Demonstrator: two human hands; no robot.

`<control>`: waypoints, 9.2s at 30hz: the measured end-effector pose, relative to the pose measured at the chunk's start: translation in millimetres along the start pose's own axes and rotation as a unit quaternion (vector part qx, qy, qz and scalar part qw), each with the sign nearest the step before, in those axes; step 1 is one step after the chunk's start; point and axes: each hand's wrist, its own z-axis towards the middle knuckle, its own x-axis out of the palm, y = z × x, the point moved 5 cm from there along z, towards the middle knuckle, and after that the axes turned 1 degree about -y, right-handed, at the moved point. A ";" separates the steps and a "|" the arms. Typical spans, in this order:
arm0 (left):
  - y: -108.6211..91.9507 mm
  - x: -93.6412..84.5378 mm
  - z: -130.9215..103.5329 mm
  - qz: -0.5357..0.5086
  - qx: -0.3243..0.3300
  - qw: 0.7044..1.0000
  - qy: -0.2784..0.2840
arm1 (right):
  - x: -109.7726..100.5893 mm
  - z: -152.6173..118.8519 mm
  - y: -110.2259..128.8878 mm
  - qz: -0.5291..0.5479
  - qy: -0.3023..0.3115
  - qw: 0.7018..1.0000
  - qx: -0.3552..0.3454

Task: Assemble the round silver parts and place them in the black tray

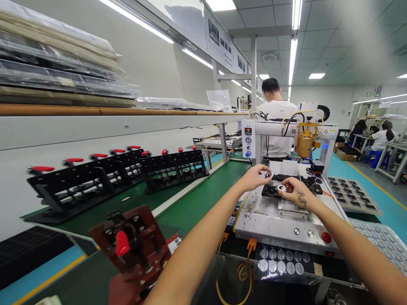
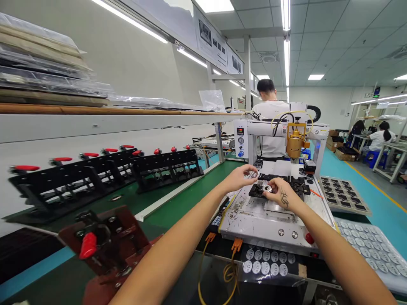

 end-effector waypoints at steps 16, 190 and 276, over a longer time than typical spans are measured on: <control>-32.3 -52.3 -172.2 -0.124 -0.027 0.980 -0.156 | 47.8 63.9 -15.9 -0.123 0.113 0.986 0.000; -65.9 112.9 -326.0 -0.614 -0.350 0.706 -0.036 | 90.2 -230.0 74.2 0.313 0.166 0.917 0.184; -65.1 116.9 -325.9 -0.576 -0.347 0.739 -0.031 | 101.3 -231.2 71.1 0.329 0.163 0.913 0.176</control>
